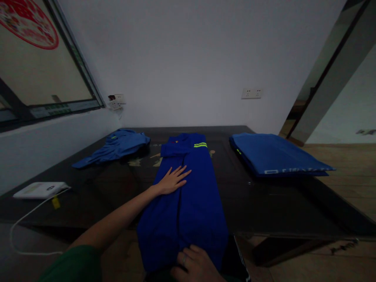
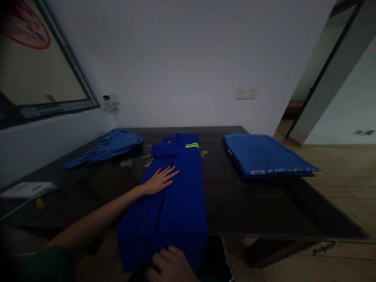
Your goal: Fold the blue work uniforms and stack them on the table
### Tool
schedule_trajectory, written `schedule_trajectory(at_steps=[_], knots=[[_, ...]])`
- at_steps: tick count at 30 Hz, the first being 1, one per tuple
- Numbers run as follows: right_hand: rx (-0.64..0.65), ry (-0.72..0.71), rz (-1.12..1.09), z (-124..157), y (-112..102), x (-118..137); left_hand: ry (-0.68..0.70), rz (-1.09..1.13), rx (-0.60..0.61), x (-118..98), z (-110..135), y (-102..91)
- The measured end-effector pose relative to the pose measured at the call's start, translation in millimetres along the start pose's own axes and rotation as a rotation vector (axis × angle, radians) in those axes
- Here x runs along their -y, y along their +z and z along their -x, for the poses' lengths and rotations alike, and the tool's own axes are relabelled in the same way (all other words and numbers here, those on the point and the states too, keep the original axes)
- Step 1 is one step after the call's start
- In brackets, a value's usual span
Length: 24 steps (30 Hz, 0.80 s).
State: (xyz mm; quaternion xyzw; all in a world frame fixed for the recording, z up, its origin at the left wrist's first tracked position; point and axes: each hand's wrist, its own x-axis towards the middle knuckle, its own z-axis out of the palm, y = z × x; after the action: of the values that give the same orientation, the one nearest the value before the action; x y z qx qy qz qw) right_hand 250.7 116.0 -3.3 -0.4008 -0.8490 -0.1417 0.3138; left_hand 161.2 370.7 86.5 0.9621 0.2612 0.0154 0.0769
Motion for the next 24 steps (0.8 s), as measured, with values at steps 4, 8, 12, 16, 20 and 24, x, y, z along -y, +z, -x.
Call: schedule_trajectory(at_steps=[4,8,12,16,20,24], knots=[[0.094,-0.009,-0.007,-1,-4,0,0.018,-0.039,0.014,-11,5,-0.2],[0.347,-0.047,-0.057,2,-14,8,0.022,-0.021,0.025,-29,22,3.4],[0.512,0.016,-0.173,8,-20,17,0.018,0.055,0.039,-40,39,6.3],[0.638,0.128,-0.476,1,-44,15,-0.021,0.178,-0.019,-31,35,1.0],[0.653,0.203,-0.898,-30,-101,-15,-0.082,0.053,-0.290,-2,6,-15.1],[0.495,0.351,-0.962,-68,-140,-77,-0.025,-0.143,-0.397,29,-31,-25.8]])
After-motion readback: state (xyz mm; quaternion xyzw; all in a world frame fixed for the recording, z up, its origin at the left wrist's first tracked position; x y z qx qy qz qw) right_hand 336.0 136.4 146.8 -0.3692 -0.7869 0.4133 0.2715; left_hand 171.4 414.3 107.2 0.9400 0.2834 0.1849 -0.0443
